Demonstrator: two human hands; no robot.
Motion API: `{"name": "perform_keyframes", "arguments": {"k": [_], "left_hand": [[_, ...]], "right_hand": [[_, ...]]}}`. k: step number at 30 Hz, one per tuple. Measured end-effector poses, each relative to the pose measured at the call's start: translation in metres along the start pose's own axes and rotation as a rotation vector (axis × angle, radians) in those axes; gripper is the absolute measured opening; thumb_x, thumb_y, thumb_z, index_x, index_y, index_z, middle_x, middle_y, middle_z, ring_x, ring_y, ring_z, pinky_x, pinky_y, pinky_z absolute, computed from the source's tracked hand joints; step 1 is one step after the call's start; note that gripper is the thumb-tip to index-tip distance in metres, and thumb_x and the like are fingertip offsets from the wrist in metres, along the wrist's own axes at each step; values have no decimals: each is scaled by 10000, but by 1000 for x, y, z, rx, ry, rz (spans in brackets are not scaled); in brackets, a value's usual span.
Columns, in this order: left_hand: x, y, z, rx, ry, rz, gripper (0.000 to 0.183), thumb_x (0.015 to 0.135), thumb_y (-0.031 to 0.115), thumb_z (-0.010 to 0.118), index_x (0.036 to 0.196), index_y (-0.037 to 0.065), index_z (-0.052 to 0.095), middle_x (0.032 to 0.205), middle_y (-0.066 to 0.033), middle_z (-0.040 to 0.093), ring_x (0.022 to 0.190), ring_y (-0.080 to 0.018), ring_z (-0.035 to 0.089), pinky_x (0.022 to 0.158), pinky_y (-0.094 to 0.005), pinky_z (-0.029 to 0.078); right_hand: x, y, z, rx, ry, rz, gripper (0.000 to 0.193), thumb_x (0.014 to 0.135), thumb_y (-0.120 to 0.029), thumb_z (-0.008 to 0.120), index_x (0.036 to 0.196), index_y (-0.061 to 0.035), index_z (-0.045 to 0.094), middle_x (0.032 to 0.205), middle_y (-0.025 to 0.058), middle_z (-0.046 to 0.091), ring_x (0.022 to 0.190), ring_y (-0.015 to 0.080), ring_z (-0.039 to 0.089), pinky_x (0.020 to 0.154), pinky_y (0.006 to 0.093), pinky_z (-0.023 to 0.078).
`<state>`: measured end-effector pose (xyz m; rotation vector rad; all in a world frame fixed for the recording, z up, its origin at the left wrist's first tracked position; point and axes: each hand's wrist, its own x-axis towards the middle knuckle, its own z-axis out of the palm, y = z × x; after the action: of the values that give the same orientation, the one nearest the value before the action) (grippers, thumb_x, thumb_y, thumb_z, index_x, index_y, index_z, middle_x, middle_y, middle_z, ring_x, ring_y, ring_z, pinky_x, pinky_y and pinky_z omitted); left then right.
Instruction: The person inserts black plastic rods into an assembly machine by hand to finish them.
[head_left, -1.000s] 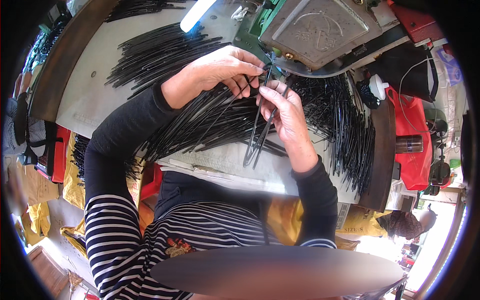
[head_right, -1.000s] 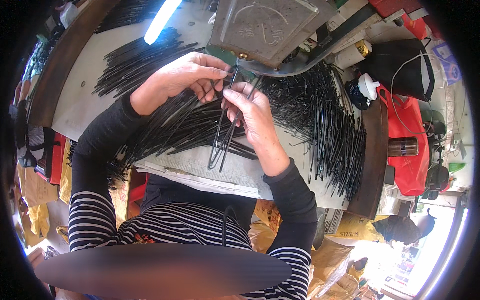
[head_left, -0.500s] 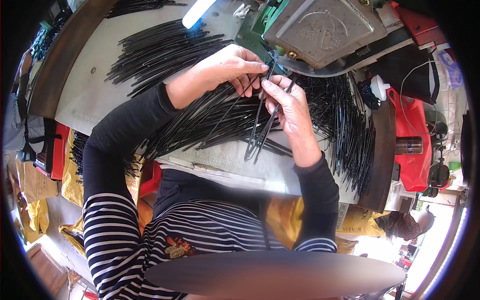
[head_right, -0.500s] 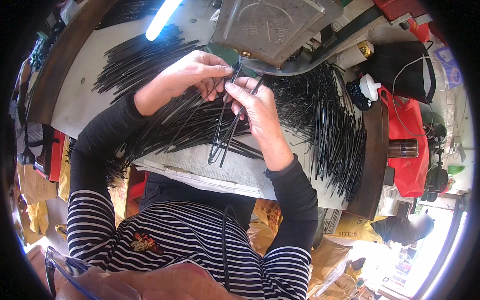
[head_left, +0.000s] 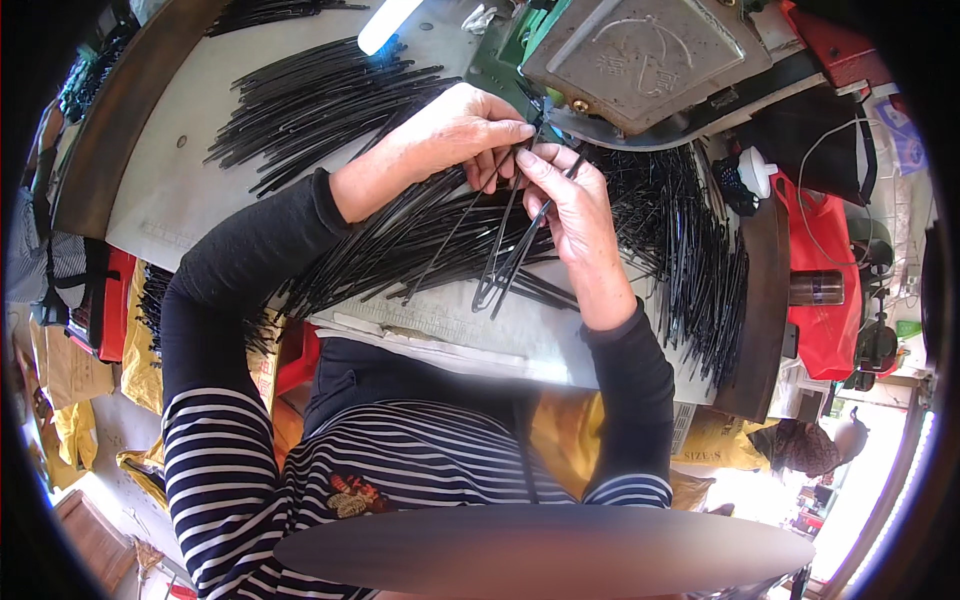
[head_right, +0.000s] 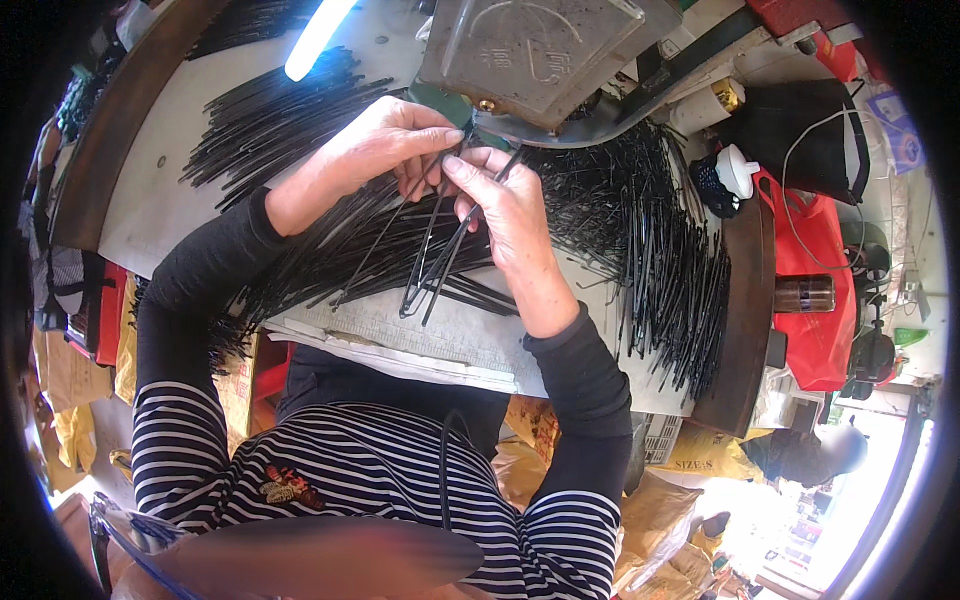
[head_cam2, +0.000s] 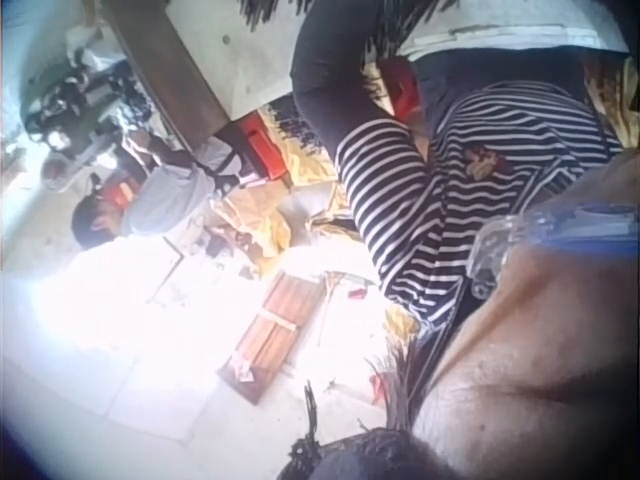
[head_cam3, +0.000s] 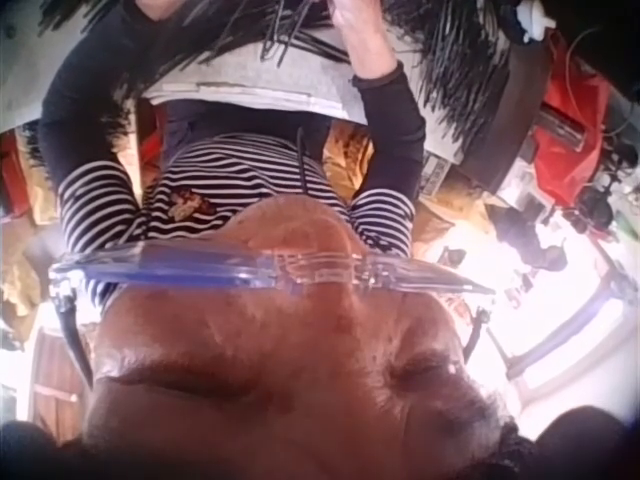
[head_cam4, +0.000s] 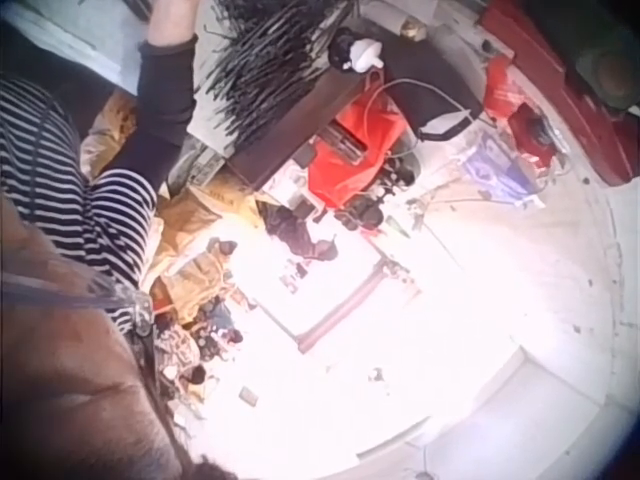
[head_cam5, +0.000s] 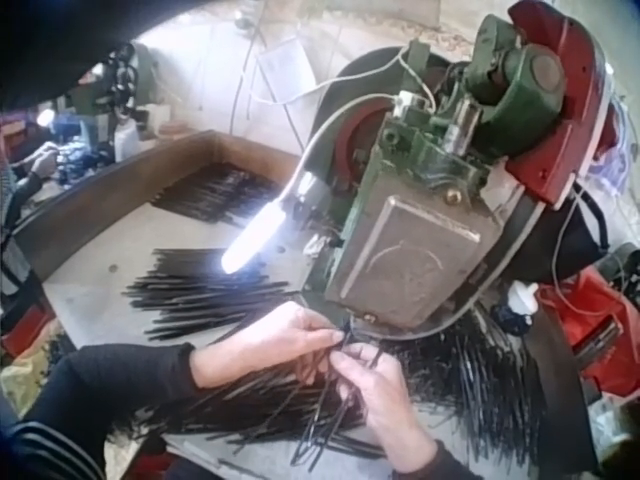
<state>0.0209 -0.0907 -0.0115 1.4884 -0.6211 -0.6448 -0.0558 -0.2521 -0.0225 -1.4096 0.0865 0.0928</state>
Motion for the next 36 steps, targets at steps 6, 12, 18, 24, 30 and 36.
{"name": "perform_keyframes", "arguments": {"k": [6, 12, 18, 24, 30, 36], "left_hand": [[4, -6, -1, 3, -2, -8, 308, 906, 258, 525, 791, -17, 599, 582, -67, 580, 420, -116, 557, 382, -193, 426], [1, 1, -3, -11, 6, -73, 299, 899, 245, 536, 777, -20, 597, 578, -72, 583, 413, -115, 555, 378, -191, 423], [3, -1, -2, -10, 12, -45, 288, 897, 225, 536, 781, -33, 593, 556, -78, 581, 395, -117, 553, 358, -192, 420], [-2, -1, 0, -9, 25, -8, 287, 903, 223, 527, 831, -44, 603, 540, -71, 573, 382, -106, 534, 349, -192, 411], [2, 2, 1, 312, 54, 49, 341, 886, 318, 563, 817, -5, 647, 476, -10, 497, 363, -55, 433, 360, -214, 338], [2, -1, -1, 362, -8, 98, 387, 896, 358, 543, 864, -11, 655, 458, -10, 481, 354, -51, 425, 353, -204, 330]], "right_hand": [[2, 3, 0, 12, 13, -1, 144, 835, -176, 635, 819, -34, 624, 706, 28, 601, 492, 56, 487, 413, 170, 330], [0, 2, 3, 101, 42, 44, 145, 829, -178, 646, 827, -35, 620, 694, 36, 600, 489, 62, 490, 415, 175, 343], [1, 4, 0, 164, 20, 92, 174, 829, -191, 644, 861, -24, 610, 678, 36, 585, 485, 73, 492, 413, 182, 354], [-8, 0, 1, 185, -47, 182, 177, 849, -232, 618, 893, -61, 607, 704, 19, 575, 540, 76, 521, 449, 180, 400], [-14, 0, 9, 206, -22, 146, 202, 884, -217, 550, 968, -35, 577, 841, 76, 604, 731, 172, 611, 594, 287, 506], [-35, -4, -12, 282, 22, 199, 245, 921, -218, 484, 1094, -45, 499, 760, 72, 568, 618, 185, 575, 538, 308, 484]]}}
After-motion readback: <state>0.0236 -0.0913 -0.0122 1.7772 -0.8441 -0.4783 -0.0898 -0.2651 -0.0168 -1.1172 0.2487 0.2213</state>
